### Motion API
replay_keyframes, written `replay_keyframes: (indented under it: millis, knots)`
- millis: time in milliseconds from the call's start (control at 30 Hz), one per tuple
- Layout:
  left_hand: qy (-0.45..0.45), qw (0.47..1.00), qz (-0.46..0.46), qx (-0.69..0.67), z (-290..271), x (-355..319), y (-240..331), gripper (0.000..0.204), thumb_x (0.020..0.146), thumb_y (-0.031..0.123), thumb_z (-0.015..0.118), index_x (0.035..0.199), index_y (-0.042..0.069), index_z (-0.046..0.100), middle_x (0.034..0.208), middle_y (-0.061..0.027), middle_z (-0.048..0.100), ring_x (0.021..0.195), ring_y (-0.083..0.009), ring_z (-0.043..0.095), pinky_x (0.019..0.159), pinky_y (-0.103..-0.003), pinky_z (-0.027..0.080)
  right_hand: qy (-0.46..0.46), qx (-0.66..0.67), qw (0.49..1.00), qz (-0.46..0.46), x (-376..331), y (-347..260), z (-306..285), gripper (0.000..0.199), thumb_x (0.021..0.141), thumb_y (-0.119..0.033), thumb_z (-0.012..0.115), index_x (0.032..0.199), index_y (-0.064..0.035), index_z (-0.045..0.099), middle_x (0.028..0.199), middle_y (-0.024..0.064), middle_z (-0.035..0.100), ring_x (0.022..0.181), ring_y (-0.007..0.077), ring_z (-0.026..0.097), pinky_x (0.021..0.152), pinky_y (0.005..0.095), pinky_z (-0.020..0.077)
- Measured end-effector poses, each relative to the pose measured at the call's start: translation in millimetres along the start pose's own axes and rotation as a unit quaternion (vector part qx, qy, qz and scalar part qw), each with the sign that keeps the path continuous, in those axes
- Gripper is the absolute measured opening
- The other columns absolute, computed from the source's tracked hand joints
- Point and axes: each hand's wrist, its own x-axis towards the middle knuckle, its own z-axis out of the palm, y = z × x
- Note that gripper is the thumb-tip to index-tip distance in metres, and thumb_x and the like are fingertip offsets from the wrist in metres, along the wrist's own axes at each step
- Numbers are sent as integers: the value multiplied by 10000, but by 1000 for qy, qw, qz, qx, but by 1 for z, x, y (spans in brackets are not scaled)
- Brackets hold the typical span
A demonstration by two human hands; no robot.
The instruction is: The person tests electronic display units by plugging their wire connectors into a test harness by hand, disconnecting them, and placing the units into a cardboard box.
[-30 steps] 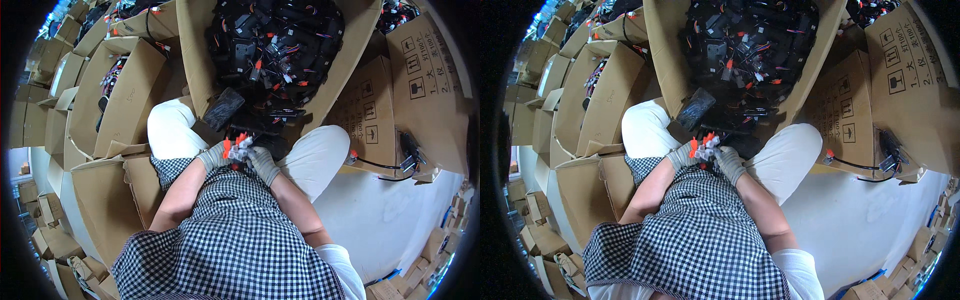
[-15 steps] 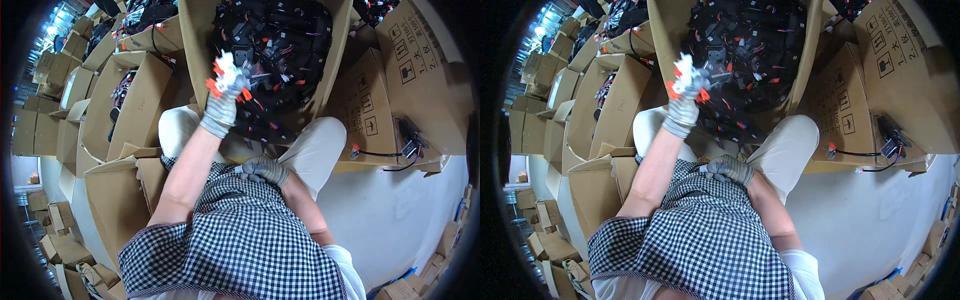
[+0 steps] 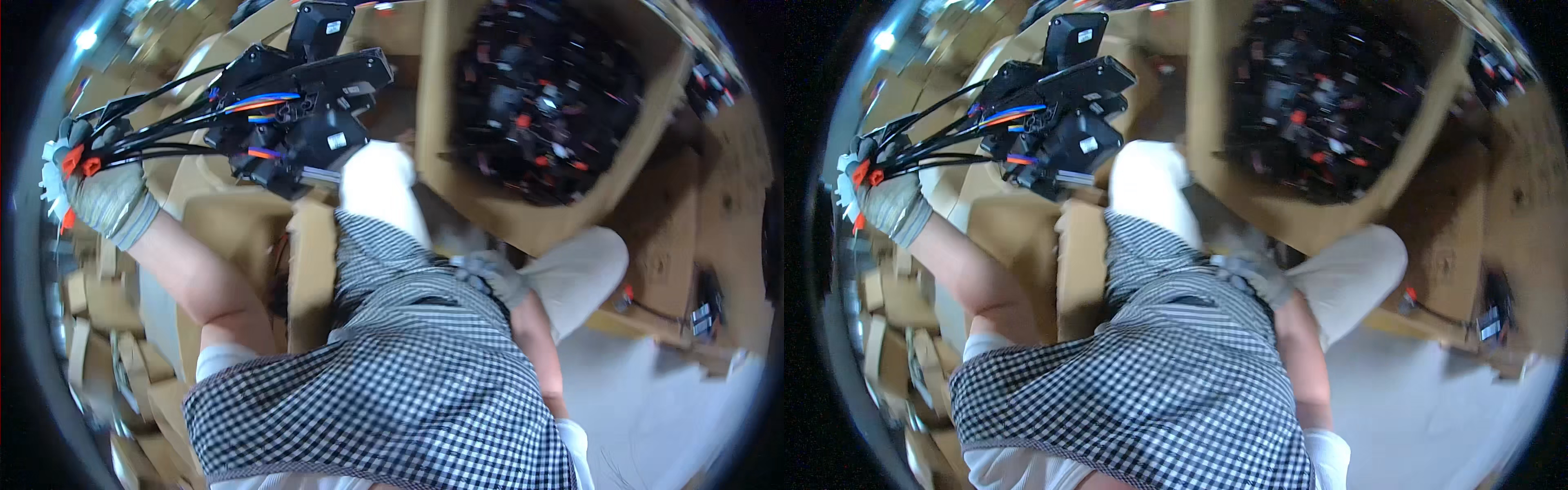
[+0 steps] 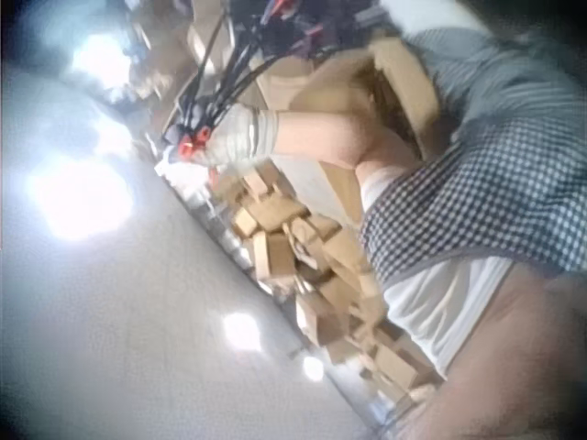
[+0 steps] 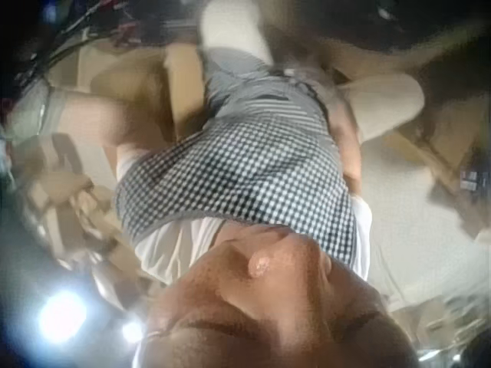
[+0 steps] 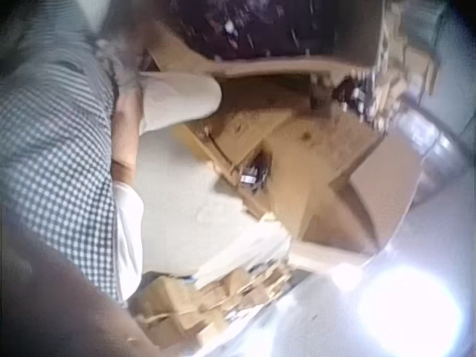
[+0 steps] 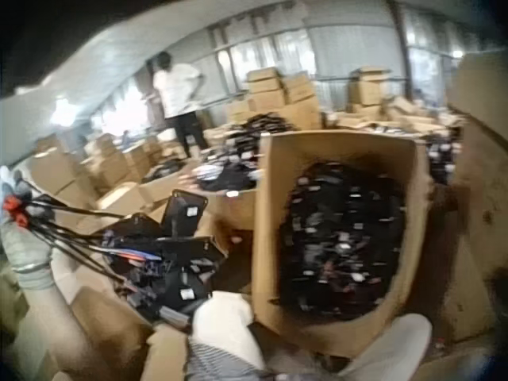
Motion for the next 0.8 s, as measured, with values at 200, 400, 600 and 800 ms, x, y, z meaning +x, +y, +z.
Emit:
replay_keyframes:
  millis: [200,400,600,800]
  knots:
    - [251,902,257,240,-40,-73,8,246,723,237,668,877,68,579,859,-59,587,820,-192,551,768,-357,471,54,-26,994,89,-11,4,-15,391,802,-408,640,833,-18,635,666,-13,569,514,46,429,473,172,315]
    - [466,781,201,364,-108,-166,-26,187,784,147,636,925,62,550,784,-40,576,644,-124,550,611,-258,477,27,-28,992,123,9,7,-11,384,800,-402,626,767,-19,624,584,-17,528,484,41,413,448,166,287]
    - [576,708,17,409,-150,-248,-106,183,764,81,566,894,134,448,923,44,510,754,-83,471,622,-243,416,100,-24,983,149,-27,-9,-29,381,806,-400,614,751,-24,623,560,-21,509,471,40,400,436,169,274]
    - [582,729,-158,324,-228,-376,-165,274,782,168,649,1014,213,510,785,71,494,637,-79,459,443,-270,343,55,-73,986,142,-17,-15,-22,400,833,-437,584,817,-40,627,591,-26,522,508,49,441,472,175,319]
